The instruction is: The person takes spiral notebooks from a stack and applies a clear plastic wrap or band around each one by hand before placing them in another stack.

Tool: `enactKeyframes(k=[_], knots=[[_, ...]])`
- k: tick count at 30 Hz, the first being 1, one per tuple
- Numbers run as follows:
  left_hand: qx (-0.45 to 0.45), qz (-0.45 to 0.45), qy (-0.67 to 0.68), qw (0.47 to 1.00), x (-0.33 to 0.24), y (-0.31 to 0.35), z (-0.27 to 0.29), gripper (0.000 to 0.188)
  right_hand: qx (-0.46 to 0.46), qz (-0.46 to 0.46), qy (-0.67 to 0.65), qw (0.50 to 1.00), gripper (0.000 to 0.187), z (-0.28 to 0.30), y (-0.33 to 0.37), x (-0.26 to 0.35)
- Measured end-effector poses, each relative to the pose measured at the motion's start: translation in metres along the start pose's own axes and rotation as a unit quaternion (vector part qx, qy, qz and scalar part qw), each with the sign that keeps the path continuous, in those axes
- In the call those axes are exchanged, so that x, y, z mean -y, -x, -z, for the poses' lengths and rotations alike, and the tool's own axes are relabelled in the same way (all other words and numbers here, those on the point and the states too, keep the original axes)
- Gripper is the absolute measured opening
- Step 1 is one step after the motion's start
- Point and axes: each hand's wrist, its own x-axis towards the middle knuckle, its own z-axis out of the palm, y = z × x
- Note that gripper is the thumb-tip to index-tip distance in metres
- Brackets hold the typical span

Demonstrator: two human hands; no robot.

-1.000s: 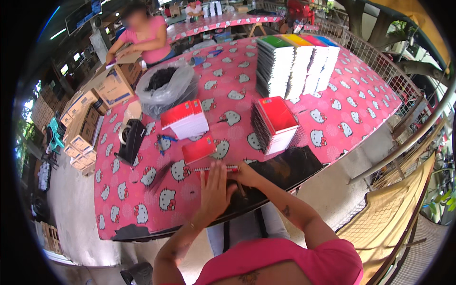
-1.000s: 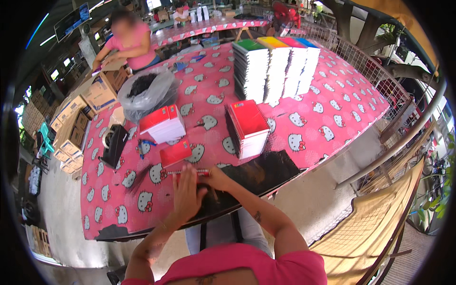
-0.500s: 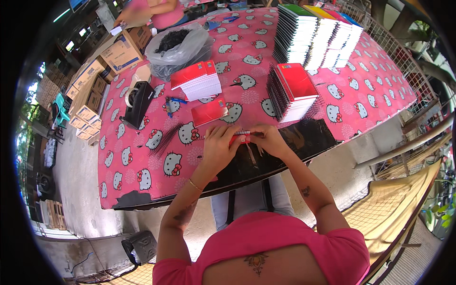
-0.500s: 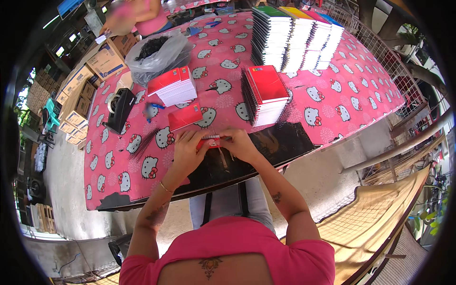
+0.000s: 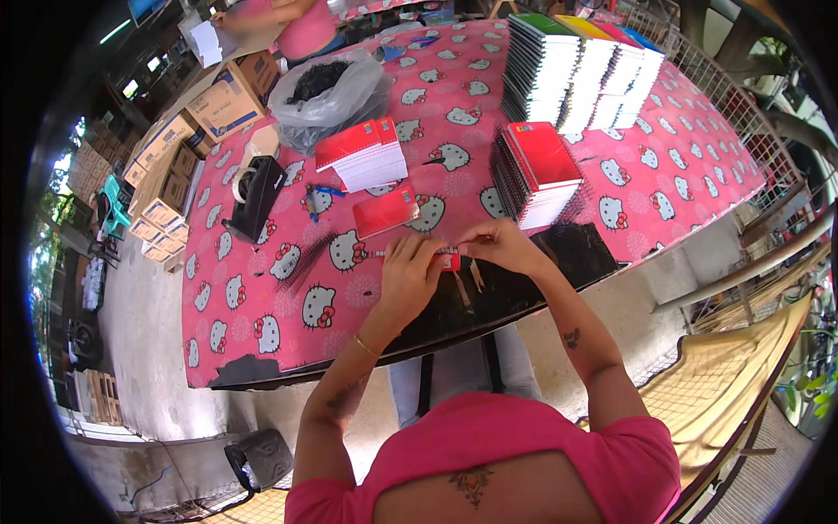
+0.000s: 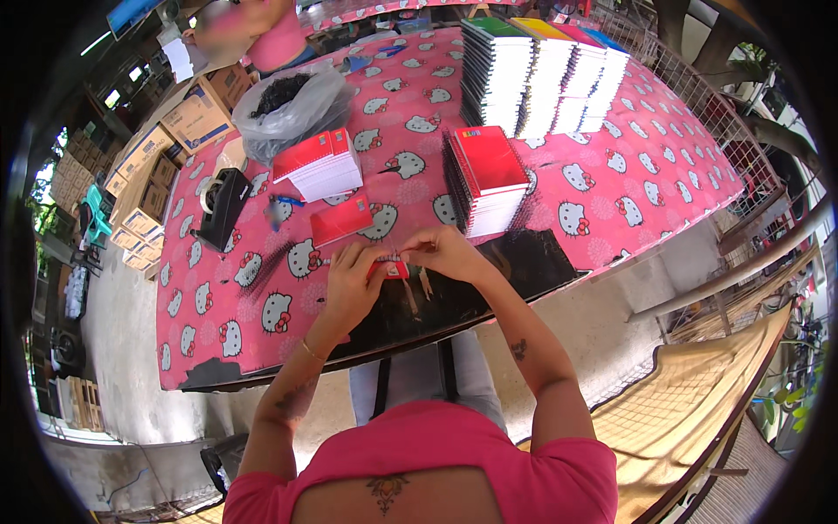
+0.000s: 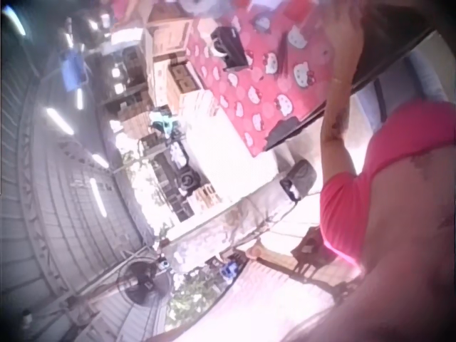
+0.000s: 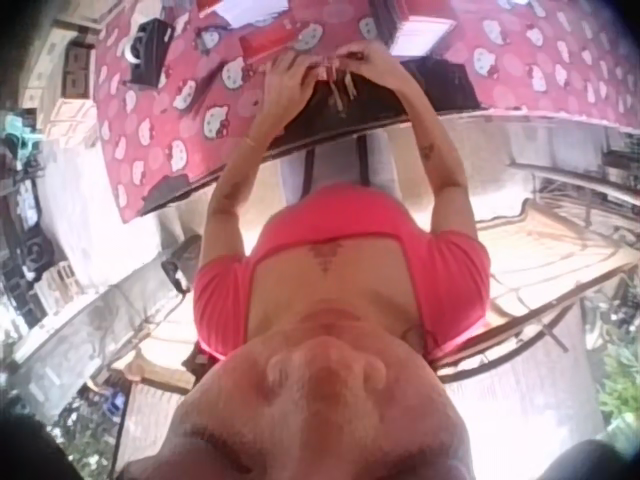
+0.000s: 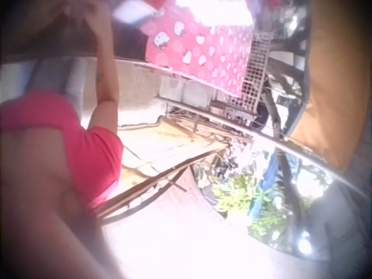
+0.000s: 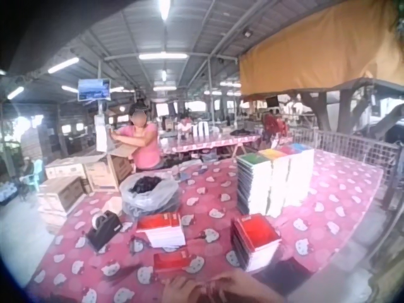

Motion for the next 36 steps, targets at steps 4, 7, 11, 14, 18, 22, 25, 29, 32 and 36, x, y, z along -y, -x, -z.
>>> enactKeyframes(k=[4,7,11,14,18,22,25,29,32,36], knots=[[0.053,0.016,-0.036,0.998,0.000,0.000,0.005,0.022,-0.029,0.084,0.070,0.994,0.014,-0.009,-0.003,-0.003],[0.061,-0.003,-0.072,0.996,-0.010,-0.003,0.006,0.022,-0.144,0.119,0.141,0.972,0.014,-0.027,-0.004,0.001],[0.010,0.058,0.027,0.998,-0.013,-0.028,0.018,0.021,-0.266,0.140,0.093,0.949,0.030,-0.035,0.012,0.045],[-0.102,0.032,0.127,0.986,-0.054,-0.091,0.036,0.020,-0.318,0.172,0.066,0.930,0.041,-0.020,0.030,0.093],[-0.191,-0.182,0.118,0.957,-0.056,-0.166,0.020,0.022,-0.471,0.163,0.233,0.835,0.037,0.069,0.039,0.114],[-0.045,-0.229,0.174,0.957,-0.021,-0.173,-0.060,0.027,-0.325,-0.032,-0.051,0.944,0.060,0.137,0.040,0.058],[0.025,-0.210,0.199,0.957,-0.013,-0.160,-0.076,0.031,-0.269,-0.033,0.005,0.962,0.060,0.126,0.035,0.046],[0.035,-0.205,0.216,0.954,-0.014,-0.157,-0.078,0.034,-0.274,-0.013,0.030,0.961,0.058,0.125,0.031,0.038],[-0.013,-0.205,0.145,0.968,-0.006,-0.146,-0.058,0.030,-0.326,-0.008,0.024,0.945,0.061,0.121,0.039,0.039],[0.041,-0.046,0.017,0.998,0.078,-0.084,0.006,0.028,-0.478,0.093,0.094,0.869,0.052,0.122,0.085,0.058]])
